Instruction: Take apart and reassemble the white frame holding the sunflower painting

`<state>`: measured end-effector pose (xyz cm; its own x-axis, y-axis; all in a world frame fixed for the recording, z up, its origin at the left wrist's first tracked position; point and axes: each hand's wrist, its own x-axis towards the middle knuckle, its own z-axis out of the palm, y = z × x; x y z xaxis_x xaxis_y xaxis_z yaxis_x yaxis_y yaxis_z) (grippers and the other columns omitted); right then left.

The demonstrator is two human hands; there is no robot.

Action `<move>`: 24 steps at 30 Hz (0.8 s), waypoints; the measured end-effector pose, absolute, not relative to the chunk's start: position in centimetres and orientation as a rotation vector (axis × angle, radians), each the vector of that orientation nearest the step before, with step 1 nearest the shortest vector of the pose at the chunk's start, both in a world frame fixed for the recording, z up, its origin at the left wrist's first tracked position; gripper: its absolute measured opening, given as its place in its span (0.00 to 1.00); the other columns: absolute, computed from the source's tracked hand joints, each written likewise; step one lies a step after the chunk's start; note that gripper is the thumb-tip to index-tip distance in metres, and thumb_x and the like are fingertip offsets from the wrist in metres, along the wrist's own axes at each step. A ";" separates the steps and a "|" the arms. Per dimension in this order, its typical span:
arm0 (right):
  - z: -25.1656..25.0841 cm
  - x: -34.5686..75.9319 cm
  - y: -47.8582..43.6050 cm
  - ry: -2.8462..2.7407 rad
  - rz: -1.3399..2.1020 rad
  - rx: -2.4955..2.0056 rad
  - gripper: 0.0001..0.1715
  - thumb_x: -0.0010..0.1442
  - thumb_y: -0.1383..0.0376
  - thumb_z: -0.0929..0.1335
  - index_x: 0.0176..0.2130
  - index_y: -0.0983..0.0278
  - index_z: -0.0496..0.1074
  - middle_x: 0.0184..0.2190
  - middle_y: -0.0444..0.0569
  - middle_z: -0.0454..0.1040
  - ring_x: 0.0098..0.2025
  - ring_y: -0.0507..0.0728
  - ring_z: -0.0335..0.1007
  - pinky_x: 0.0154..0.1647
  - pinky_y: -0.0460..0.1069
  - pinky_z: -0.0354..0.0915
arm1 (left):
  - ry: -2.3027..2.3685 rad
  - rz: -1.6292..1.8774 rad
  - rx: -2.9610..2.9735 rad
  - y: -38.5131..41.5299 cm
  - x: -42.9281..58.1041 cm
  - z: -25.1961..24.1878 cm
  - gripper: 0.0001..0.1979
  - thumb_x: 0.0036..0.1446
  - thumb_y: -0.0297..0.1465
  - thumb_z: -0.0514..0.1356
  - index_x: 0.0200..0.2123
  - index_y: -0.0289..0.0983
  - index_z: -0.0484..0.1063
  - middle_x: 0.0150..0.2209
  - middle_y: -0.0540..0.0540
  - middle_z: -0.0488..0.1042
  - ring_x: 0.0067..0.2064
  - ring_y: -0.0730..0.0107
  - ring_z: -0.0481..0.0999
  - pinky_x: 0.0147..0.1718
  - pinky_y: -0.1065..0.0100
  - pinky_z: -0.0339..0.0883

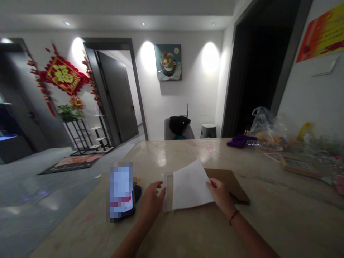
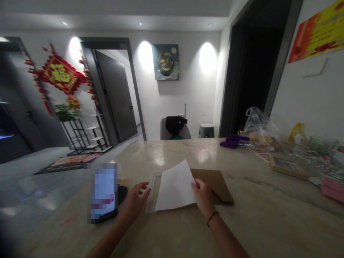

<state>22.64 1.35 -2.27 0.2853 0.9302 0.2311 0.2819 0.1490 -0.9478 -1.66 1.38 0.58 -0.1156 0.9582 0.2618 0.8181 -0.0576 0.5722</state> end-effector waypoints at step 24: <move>-2.4 19.7 1.2 -1.478 0.391 -1.630 0.16 0.55 0.64 0.58 0.37 0.65 0.71 0.34 0.53 0.76 0.37 0.57 0.71 0.35 0.46 0.61 | 2.207 0.422 2.136 0.3 -0.4 0.6 0.17 0.54 0.38 0.50 0.41 0.37 0.72 0.40 0.43 0.74 0.43 0.63 0.69 0.42 0.66 0.57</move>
<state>19.74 1.20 -2.41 0.2438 0.9174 0.3146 0.6415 0.0908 -0.7617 -0.37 0.28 0.60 -0.0503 0.9861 0.1583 0.9750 0.0141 0.2218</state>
